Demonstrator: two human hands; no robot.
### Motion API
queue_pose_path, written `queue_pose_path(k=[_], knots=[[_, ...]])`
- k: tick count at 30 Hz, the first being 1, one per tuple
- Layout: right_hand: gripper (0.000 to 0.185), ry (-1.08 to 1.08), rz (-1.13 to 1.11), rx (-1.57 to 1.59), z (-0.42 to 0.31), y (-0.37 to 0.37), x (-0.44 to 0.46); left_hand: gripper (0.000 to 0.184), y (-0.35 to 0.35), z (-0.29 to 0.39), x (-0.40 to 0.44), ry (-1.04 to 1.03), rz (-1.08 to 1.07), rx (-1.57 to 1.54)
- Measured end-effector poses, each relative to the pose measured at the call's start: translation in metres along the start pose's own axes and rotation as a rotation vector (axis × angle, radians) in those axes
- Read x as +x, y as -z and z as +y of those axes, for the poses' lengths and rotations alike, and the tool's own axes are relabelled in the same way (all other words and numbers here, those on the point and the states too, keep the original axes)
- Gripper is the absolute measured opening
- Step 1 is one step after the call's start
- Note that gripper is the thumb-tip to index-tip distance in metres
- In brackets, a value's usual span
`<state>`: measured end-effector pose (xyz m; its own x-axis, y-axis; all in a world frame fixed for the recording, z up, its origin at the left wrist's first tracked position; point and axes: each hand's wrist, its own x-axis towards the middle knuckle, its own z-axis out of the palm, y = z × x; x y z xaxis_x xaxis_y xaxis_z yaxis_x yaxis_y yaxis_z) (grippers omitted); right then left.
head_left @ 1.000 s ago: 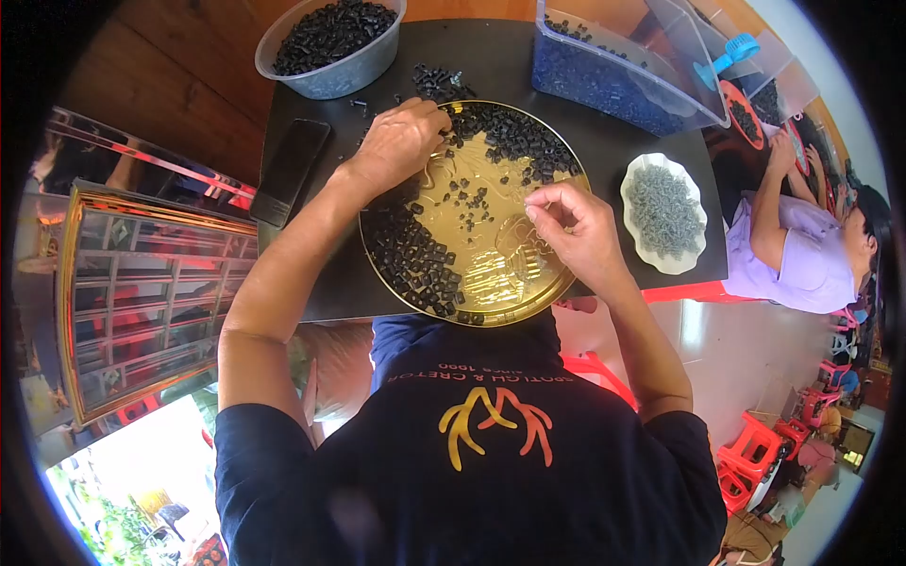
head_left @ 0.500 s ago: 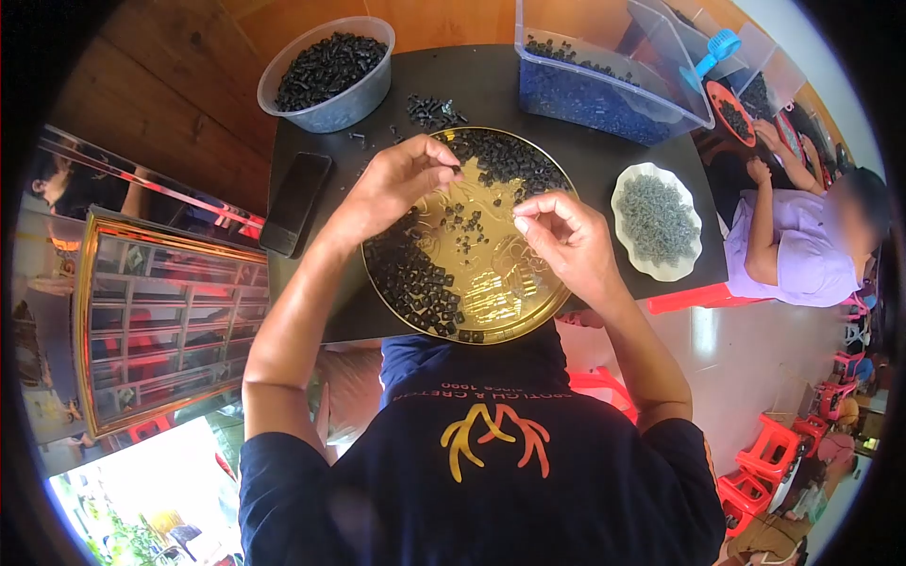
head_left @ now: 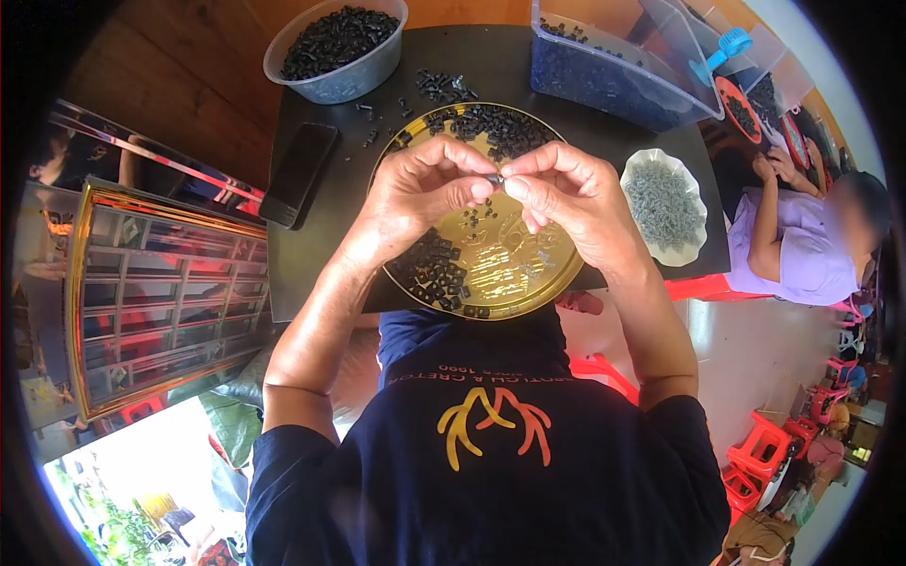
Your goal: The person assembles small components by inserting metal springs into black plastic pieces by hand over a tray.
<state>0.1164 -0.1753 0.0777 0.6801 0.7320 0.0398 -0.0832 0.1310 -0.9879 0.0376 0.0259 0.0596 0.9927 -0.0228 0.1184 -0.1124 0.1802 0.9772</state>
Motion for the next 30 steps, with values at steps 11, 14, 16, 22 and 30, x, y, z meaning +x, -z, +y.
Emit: queue_pose_path(k=[11,14,16,22,30], knots=[[0.014,-0.3,-0.086,-0.039,0.003,0.001,-0.032,0.012,-0.023,-0.015,-0.035,0.096,-0.064,-0.066],[0.018,-0.359,-0.145,0.049,0.015,-0.003,-0.036,0.012,-0.022,-0.023,-0.043,0.179,-0.07,-0.094],[0.019,-0.346,-0.142,0.062,0.026,-0.002,-0.034,0.012,-0.021,-0.027,-0.047,0.204,-0.056,-0.145],[0.017,-0.218,-0.021,-0.068,0.025,0.022,-0.022,0.013,0.003,-0.035,-0.069,0.109,0.035,-0.191],[0.012,-0.107,-0.009,-0.8,0.029,0.059,-0.035,0.017,0.053,-0.047,-0.101,-0.096,0.268,-0.263]])
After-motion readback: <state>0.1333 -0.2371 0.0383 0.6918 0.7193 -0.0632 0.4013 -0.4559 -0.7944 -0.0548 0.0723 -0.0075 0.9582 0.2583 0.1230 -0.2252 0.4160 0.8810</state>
